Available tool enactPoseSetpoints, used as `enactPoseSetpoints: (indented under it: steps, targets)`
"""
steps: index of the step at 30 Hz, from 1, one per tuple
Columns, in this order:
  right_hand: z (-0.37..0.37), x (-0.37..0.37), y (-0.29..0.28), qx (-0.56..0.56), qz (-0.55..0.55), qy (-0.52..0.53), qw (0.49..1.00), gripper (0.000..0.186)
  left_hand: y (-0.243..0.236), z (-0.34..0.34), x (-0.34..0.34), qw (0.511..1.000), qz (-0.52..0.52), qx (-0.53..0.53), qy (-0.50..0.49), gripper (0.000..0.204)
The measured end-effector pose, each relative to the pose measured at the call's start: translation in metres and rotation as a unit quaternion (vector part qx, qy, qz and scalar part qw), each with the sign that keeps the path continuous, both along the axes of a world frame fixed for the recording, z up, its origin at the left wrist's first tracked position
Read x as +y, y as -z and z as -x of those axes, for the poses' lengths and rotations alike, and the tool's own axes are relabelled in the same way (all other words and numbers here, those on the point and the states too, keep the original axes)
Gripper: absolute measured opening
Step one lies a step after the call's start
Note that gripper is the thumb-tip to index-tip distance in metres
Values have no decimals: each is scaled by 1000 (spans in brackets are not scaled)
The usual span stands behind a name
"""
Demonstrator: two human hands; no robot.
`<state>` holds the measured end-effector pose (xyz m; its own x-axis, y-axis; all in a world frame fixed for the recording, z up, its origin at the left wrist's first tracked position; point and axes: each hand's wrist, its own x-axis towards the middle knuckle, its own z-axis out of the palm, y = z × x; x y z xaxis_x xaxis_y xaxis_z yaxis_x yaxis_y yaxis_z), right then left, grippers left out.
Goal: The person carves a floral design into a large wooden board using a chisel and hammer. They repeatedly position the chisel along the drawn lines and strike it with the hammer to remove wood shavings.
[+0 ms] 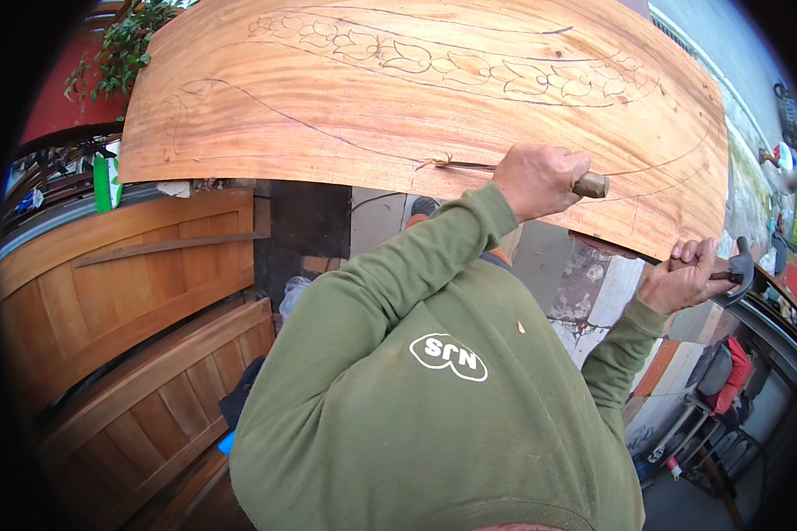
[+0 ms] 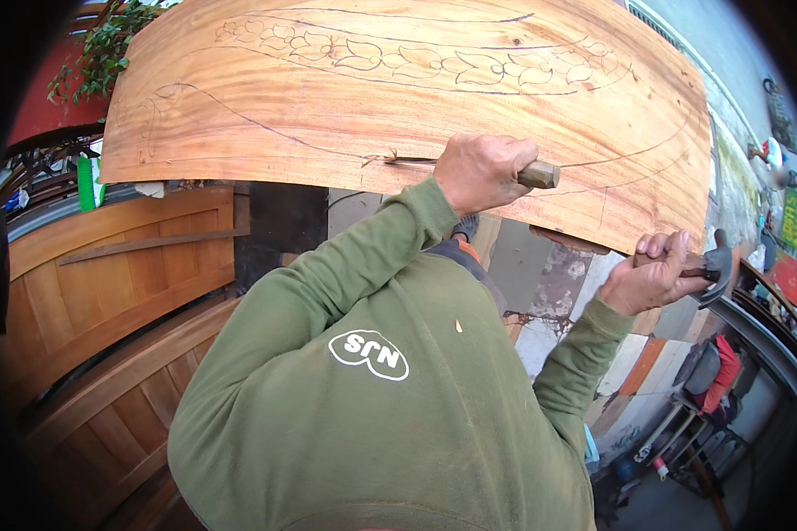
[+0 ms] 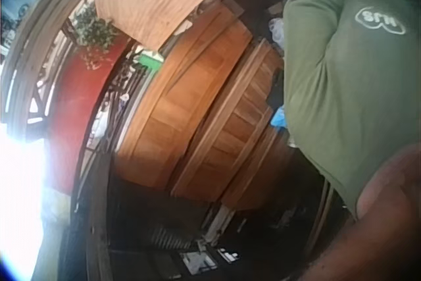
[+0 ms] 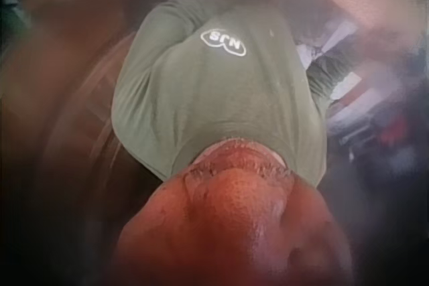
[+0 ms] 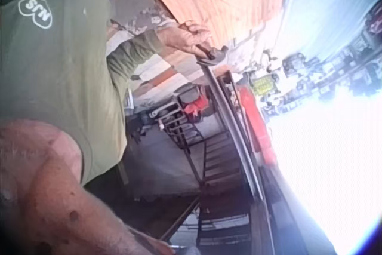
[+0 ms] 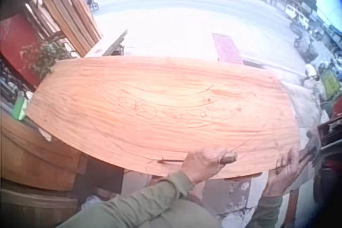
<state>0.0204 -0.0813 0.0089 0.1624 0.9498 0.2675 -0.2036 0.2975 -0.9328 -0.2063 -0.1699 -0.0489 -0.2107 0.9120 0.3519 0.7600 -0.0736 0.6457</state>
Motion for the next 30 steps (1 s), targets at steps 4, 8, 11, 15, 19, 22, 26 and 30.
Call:
enactPoseSetpoints:
  steps: [4,8,11,15,19,22,26,30]
  targets:
    - [19,-53,64,-251,7,-102,963,72,-4,7,-5,1000,-9,-10,-1,28]
    - [-2,-15,25,-303,44,-159,938,61,-7,11,-7,999,-43,2,-24,24]
    - [1,6,-18,-75,22,-45,996,34,-5,11,-5,999,-26,-1,-27,25]
    - [43,-45,36,-138,-4,-62,988,62,8,8,2,1000,-19,2,-23,25]
    - [12,-31,76,-341,-15,-166,925,64,9,9,-4,1000,-22,12,-6,24]
    - [15,-12,-12,-188,44,-136,972,44,6,16,-7,999,-16,18,-32,24]
    - [54,-31,-4,59,16,79,995,32,-3,17,-9,999,-35,2,-13,25]
    - [43,-73,89,-281,28,-199,938,82,-1,15,-18,999,-53,1,-2,25]
